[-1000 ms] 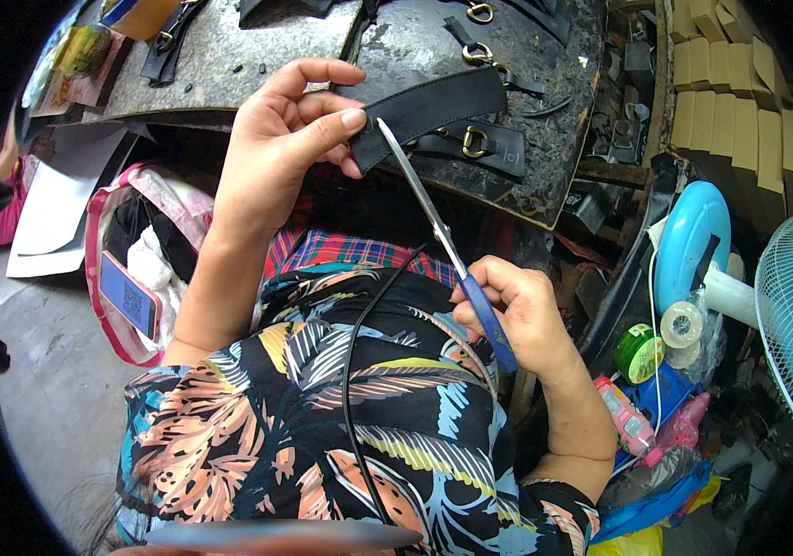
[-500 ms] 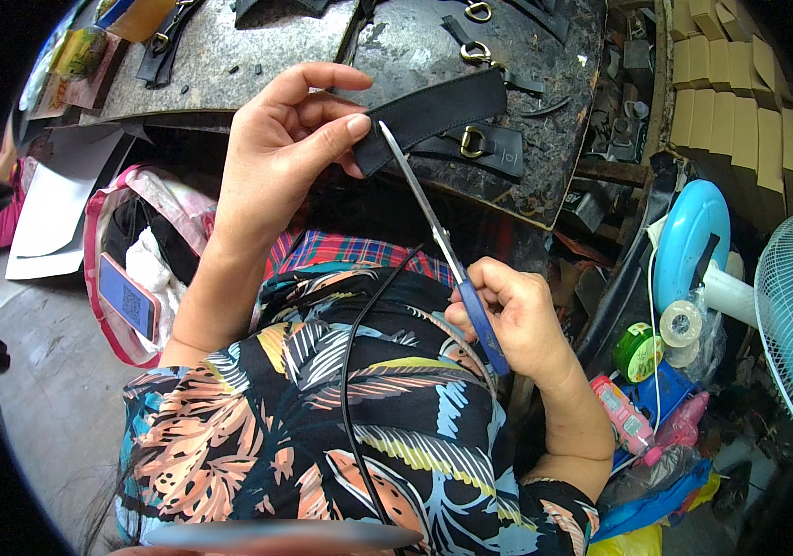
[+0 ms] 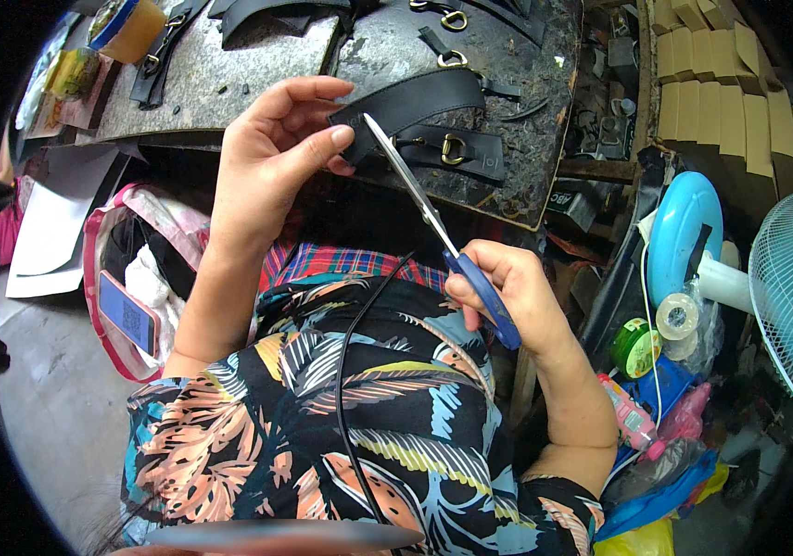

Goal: The person assembles short black leather straps by threading them through brass D-rings and trimming excess material with scissors. The person repeats this process for multiple straps, folding and aligning each piece before cutting.

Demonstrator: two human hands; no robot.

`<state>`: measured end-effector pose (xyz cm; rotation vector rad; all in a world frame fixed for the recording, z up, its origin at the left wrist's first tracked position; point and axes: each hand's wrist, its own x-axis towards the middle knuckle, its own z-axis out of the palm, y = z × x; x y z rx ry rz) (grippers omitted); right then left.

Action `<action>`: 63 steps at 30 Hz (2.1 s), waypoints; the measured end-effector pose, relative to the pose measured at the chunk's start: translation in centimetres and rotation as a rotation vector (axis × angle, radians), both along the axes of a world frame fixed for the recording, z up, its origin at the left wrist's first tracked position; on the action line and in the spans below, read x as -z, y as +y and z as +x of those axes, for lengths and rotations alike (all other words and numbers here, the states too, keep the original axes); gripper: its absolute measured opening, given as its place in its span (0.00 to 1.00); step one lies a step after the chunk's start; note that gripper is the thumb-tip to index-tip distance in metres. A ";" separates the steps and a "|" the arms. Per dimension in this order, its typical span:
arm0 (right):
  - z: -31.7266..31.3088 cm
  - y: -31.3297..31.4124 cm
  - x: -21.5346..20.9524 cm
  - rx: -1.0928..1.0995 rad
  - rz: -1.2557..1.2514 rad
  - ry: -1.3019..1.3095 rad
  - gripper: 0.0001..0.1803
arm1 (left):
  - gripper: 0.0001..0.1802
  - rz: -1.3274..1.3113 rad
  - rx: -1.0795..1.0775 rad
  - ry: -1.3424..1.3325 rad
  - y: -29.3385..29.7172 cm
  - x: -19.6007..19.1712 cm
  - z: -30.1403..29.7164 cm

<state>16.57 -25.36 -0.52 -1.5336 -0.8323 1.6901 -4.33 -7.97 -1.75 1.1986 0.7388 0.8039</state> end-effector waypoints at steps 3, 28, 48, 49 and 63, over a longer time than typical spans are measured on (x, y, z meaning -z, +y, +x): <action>-0.1 0.1 0.1 -0.031 0.019 0.077 0.27 | 0.22 -0.027 -0.009 -0.011 0.1 -0.1 -0.2; -1.1 -0.6 0.0 -0.031 0.120 -0.207 0.12 | 0.17 -0.214 -0.024 -0.205 0.1 0.3 0.0; 7.1 5.6 -1.6 0.078 0.228 -1.168 0.13 | 0.19 0.087 -0.037 0.116 1.3 -0.3 -1.8; 8.0 6.6 -1.4 0.032 0.242 -1.450 0.12 | 0.19 0.135 -0.038 0.145 1.5 -0.4 -1.9; 2.6 16.2 1.1 -0.028 0.900 -1.579 0.13 | 0.26 0.047 -0.043 0.117 2.4 -0.8 -2.4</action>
